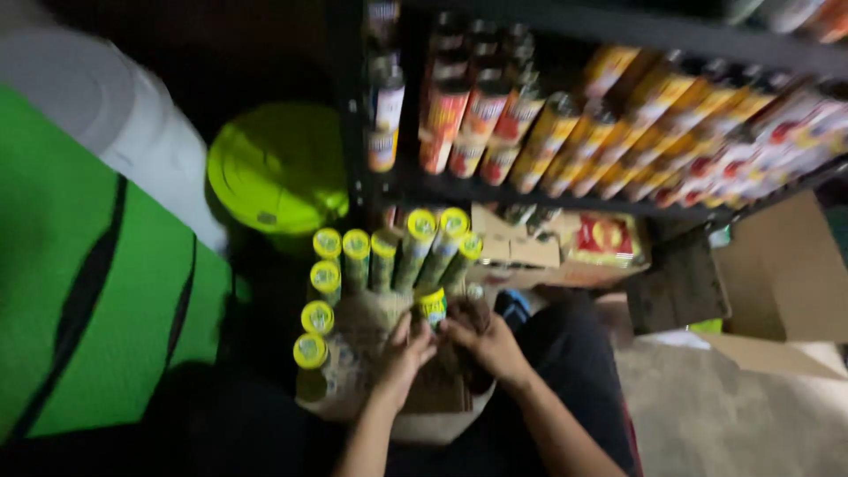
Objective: Stocking and organizing canned food items on a storage shelf.
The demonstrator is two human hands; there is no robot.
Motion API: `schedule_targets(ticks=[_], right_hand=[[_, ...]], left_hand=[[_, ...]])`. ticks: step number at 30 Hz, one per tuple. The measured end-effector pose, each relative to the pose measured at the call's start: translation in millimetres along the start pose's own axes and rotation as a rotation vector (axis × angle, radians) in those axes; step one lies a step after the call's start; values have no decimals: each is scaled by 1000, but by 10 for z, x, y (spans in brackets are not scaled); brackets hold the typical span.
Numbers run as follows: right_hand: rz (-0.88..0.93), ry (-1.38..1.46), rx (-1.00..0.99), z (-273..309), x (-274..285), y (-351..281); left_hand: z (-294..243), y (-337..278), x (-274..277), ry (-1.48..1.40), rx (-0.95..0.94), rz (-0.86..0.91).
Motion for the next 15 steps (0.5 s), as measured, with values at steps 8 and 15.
schedule_targets(ticks=[8,15], right_hand=[[33,-19,201,740,67,-61],[46,88,474,2226,168,40]], left_hand=[[-413,145,-350,24,-375,87],[-2010,-225,-1261,422,-943,38]])
Point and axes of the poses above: each hand's wrist, its own y-axis towards the middle knuckle, its own x-axis out of the back of the hand, z = x × y, the point moved 6 cm from there along y, towards the middle knuckle, and after that the axes turned 14 degrees about -z, right-handed, at the moved point
